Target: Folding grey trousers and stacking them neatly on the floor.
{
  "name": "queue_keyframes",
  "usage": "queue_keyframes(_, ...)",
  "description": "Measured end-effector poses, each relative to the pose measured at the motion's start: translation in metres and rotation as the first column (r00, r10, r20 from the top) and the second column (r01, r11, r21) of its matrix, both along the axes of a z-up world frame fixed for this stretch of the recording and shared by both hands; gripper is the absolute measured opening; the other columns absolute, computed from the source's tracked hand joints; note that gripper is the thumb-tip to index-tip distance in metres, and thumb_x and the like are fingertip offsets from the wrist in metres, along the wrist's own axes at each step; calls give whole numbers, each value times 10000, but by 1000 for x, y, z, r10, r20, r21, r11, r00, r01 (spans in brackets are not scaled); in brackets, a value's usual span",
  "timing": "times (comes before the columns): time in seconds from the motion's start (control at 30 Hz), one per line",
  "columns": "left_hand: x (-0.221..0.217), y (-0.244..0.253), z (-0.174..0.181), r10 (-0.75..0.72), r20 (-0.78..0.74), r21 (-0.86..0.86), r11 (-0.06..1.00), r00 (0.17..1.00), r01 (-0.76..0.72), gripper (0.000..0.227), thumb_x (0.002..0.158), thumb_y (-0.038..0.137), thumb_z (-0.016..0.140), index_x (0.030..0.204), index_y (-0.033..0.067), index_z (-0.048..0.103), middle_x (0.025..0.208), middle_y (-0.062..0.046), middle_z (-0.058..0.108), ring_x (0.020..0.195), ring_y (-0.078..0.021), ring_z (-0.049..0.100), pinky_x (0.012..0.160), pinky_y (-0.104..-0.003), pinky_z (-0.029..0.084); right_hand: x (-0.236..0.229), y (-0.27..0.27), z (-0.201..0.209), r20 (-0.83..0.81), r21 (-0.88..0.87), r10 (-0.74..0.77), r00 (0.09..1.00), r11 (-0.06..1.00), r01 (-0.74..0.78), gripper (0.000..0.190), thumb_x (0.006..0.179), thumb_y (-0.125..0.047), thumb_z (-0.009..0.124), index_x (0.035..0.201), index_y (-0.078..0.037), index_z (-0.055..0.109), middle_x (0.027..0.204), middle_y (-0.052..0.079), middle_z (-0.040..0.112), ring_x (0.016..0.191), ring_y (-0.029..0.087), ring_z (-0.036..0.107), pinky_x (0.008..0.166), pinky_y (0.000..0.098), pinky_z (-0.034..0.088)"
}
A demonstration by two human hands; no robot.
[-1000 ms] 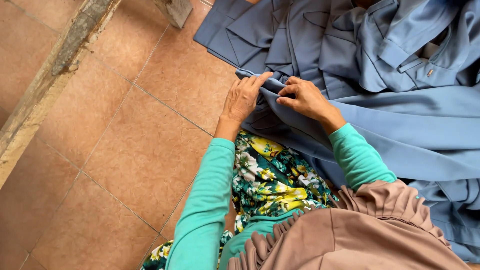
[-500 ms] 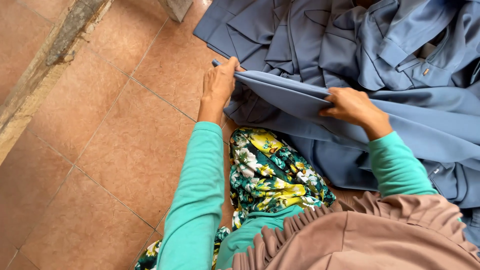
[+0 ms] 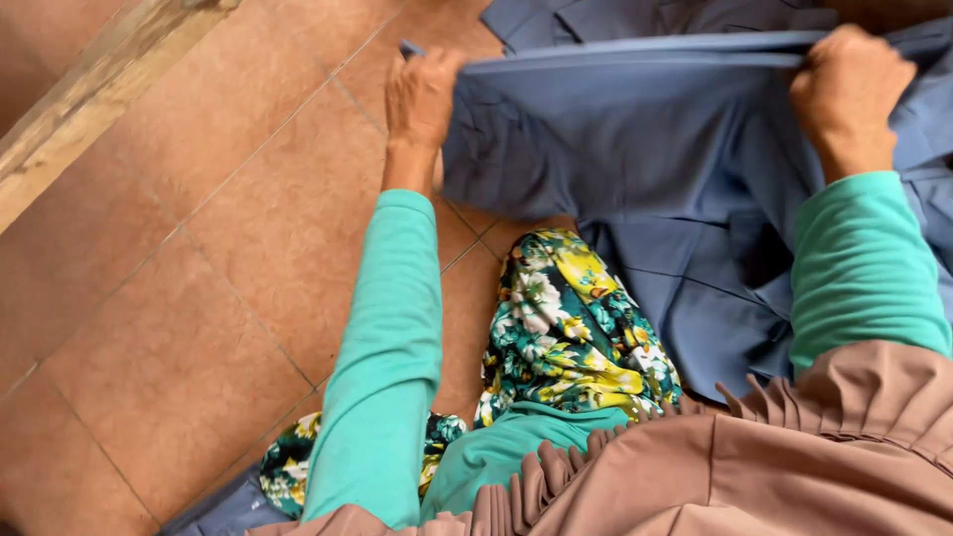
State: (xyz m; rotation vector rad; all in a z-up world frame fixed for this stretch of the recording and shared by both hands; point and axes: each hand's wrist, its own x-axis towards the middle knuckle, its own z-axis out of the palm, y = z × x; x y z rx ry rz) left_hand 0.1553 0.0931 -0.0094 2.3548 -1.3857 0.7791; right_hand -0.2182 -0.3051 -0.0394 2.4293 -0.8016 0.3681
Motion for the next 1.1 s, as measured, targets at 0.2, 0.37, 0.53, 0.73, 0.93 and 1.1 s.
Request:
queue_keyframes(0.2,3,123,56,169,226,-165,977,959,-133,268,900,109,701,1147,214,719,1196,71,632,812,-200,579,805,-352,448,102,136,74,373,-204,406,835,913,-352,173,821,-117,805,992,-144,800,1094,-29,739,801,152,691,652,247,535)
queue_keyframes(0.37,-6,270,-75,240,228,56,964,943,-259,288,973,119,618,1194,279,714,1262,5,630,833,-214,554,755,-358,454,130,218,-106,180,51,407,896,905,-422,157,897,-155,653,1037,-149,724,858,13,671,655,208,660,537,356,502)
queue_keyframes(0.53,-66,391,-203,424,13,317,857,906,-406,228,992,172,597,1125,308,724,1247,-11,660,934,-233,643,819,-384,515,170,285,-206,-199,788,352,915,613,-64,204,918,-173,599,950,-97,786,787,140,754,814,414,754,688,545,612)
queue_keyframes(0.73,-121,475,-234,739,-162,430,649,654,-628,354,982,110,586,1227,310,745,1278,-14,661,862,-241,689,736,-361,559,217,374,-208,-255,823,492,832,563,-80,256,919,-120,592,1043,-101,815,873,191,788,906,416,759,763,530,628)
queue_keyframes(0.93,-129,580,-235,941,-333,770,309,62,-559,550,1054,68,414,1516,347,519,1620,11,421,1180,-330,658,957,-474,568,228,514,-206,-274,756,718,640,572,-318,370,993,-181,445,1119,-141,790,1592,32,469,1431,360,428,851,638,592)
queue_keyframes(1.1,-138,703,-276,943,-218,903,98,-251,-418,621,1010,168,366,1580,414,361,1688,20,284,1213,-354,668,976,-609,449,221,629,-151,-261,834,810,525,463,-301,390,1039,-202,410,1259,-149,729,1700,31,303,1551,349,256,1103,714,355)
